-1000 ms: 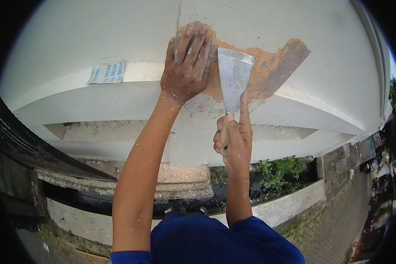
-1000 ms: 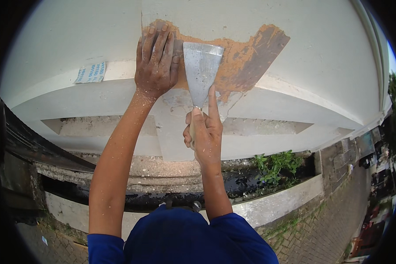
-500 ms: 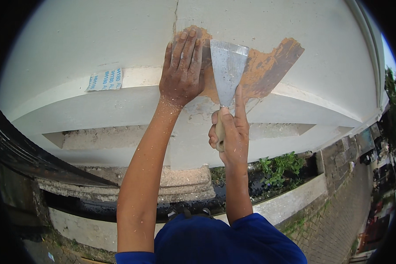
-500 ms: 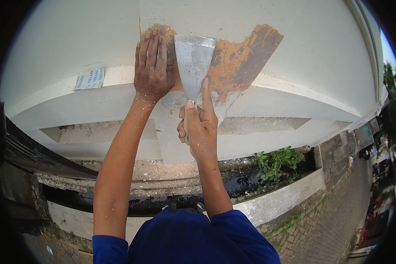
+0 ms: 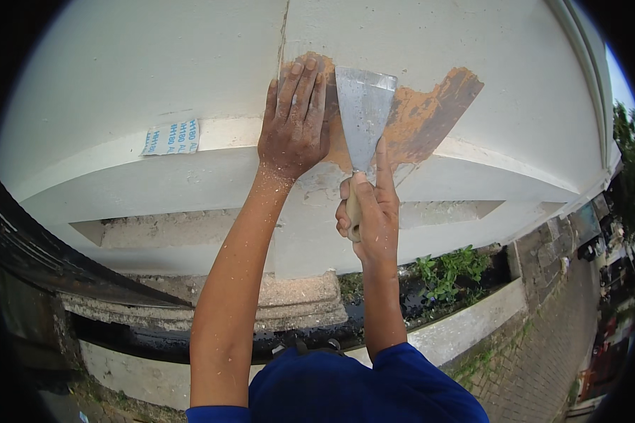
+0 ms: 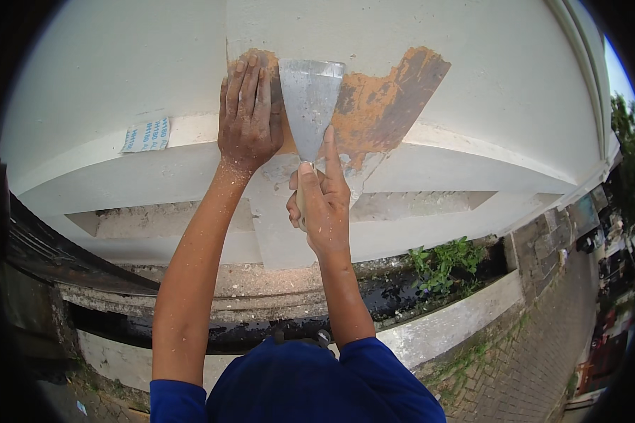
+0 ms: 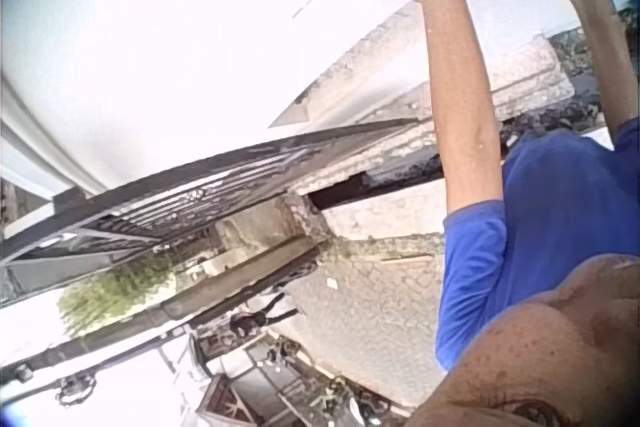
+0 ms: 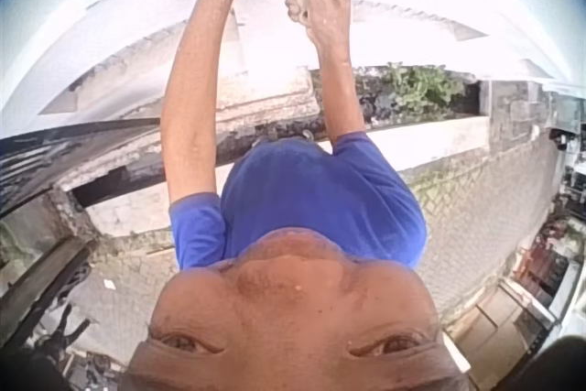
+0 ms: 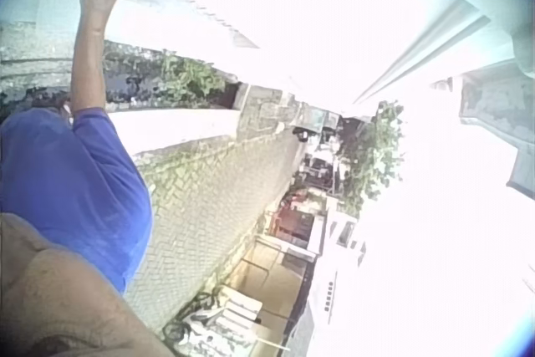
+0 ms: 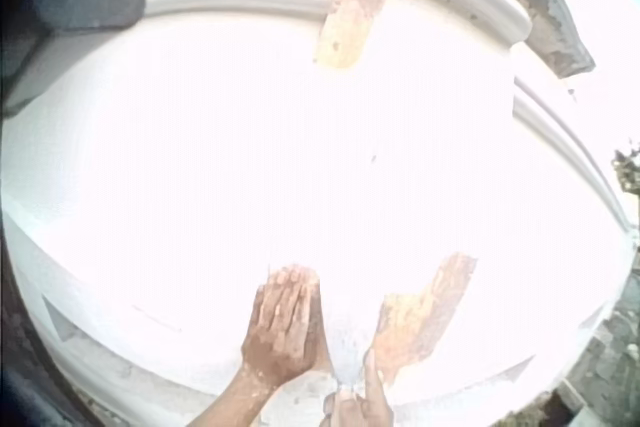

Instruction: The person removes old paint from a concrete wall with a scraper, then smooths the wall with sandpaper.

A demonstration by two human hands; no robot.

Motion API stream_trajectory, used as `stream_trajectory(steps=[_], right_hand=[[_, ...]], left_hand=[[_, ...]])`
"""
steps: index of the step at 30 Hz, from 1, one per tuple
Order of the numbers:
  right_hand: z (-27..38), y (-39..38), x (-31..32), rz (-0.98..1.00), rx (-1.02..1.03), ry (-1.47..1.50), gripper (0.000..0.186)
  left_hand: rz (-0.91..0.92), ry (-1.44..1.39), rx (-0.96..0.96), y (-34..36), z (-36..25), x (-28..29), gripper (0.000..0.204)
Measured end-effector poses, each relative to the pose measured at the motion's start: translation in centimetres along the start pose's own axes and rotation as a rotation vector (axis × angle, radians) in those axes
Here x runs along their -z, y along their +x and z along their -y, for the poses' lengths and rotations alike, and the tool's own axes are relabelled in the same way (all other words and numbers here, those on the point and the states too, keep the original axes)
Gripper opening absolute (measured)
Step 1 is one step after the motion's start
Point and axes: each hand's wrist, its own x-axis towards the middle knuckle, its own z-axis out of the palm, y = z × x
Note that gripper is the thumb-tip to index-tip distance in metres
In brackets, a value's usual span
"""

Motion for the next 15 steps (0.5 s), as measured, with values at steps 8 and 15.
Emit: stream_trajectory(steps=[8, 15], right_hand=[[-0.5, -0.3, -0.1, 0.003, -0.017, 0.094, 0.059], [-1.3, -1.7, -0.1, -0.022, -0.046, 0.099, 0.059]], left_hand=[[-0.011, -0.005, 0.001, -0.1, 0.2, -0.3, 0.047], [-0.003, -0.008, 0.005, -0.5, 0.0, -0.2, 0.052]])
